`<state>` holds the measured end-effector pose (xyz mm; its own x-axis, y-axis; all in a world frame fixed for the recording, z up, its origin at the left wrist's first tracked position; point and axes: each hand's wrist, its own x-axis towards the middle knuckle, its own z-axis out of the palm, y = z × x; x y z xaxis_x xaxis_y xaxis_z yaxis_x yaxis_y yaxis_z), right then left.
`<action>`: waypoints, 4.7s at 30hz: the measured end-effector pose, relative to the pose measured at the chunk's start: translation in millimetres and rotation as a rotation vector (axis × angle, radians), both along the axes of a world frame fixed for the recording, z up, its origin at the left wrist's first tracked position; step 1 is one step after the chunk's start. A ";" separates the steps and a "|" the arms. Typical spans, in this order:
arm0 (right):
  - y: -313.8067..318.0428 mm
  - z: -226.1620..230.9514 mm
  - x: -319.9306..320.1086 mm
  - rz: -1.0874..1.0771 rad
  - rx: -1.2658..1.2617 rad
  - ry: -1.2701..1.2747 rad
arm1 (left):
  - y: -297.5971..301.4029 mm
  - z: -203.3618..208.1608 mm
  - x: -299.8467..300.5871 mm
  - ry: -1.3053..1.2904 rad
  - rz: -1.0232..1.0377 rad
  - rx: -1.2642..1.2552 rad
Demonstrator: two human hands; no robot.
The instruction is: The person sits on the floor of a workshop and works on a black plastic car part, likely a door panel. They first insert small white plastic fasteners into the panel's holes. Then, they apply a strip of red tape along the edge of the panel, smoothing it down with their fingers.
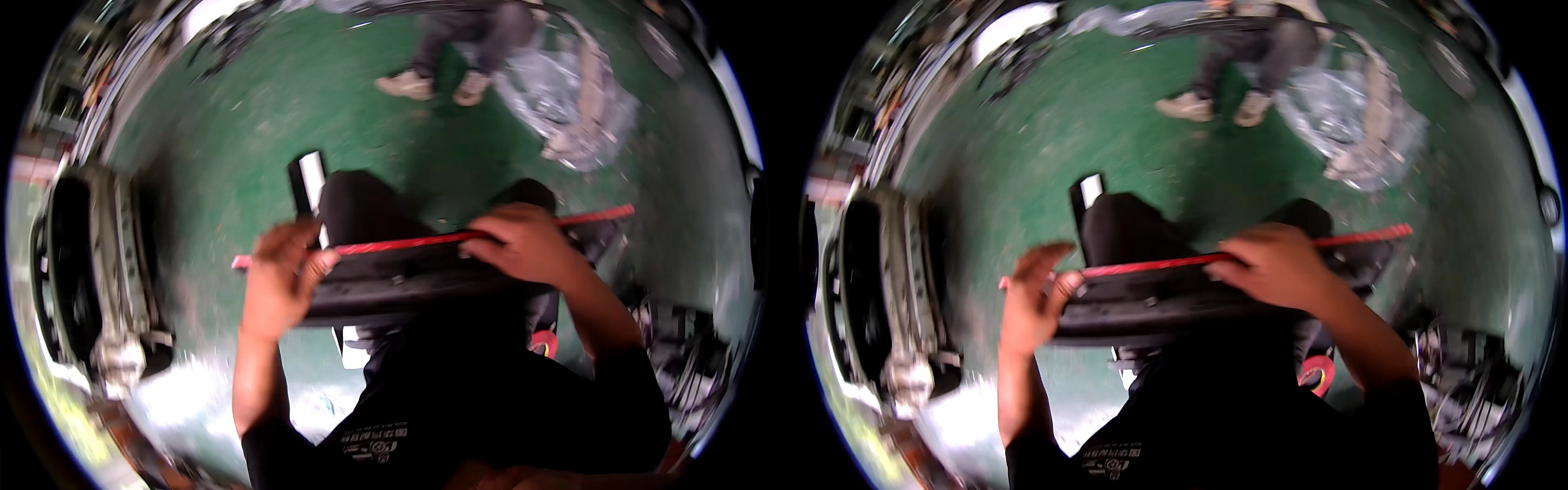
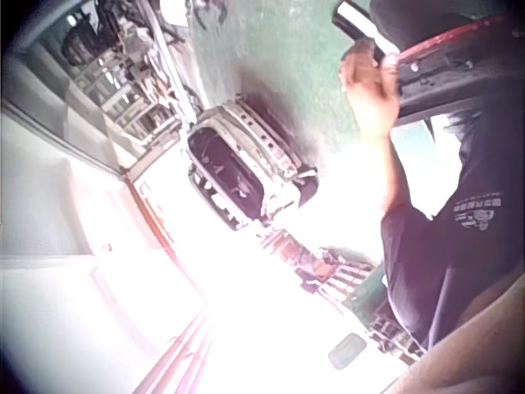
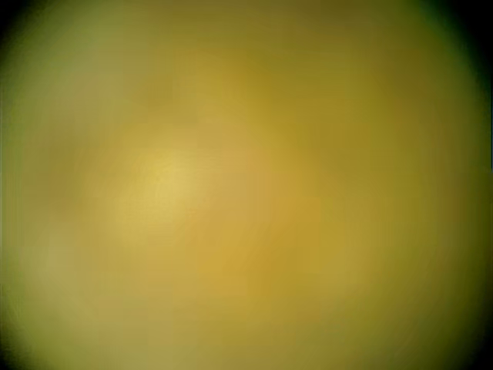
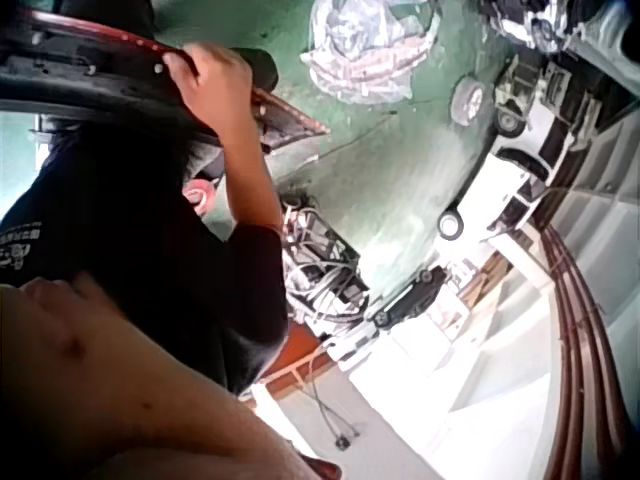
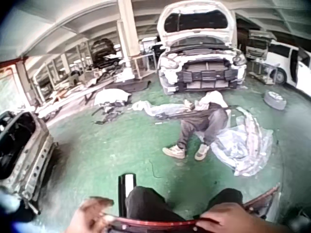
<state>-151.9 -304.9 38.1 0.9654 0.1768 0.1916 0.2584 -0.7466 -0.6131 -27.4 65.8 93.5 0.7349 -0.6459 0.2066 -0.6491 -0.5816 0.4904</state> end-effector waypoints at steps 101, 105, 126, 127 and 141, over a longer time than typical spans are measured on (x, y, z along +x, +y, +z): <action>-28.0 -227.6 -384.3 -1.253 0.459 1.294 | -67.9 -81.0 56.6 0.917 -0.022 0.138; -2.7 -219.6 -378.4 -1.386 0.693 1.406 | -67.5 -82.9 57.2 0.941 -0.015 0.132; 8.4 -223.1 -341.1 -1.382 0.712 0.632 | -59.3 -88.2 57.3 0.908 0.041 0.086; 3.7 -225.7 -340.2 -1.402 0.775 0.599 | -56.6 -91.1 57.3 0.895 0.022 0.073; -32.3 -261.7 -380.2 -1.917 1.364 -0.324 | -50.1 -85.3 51.3 0.833 0.023 0.074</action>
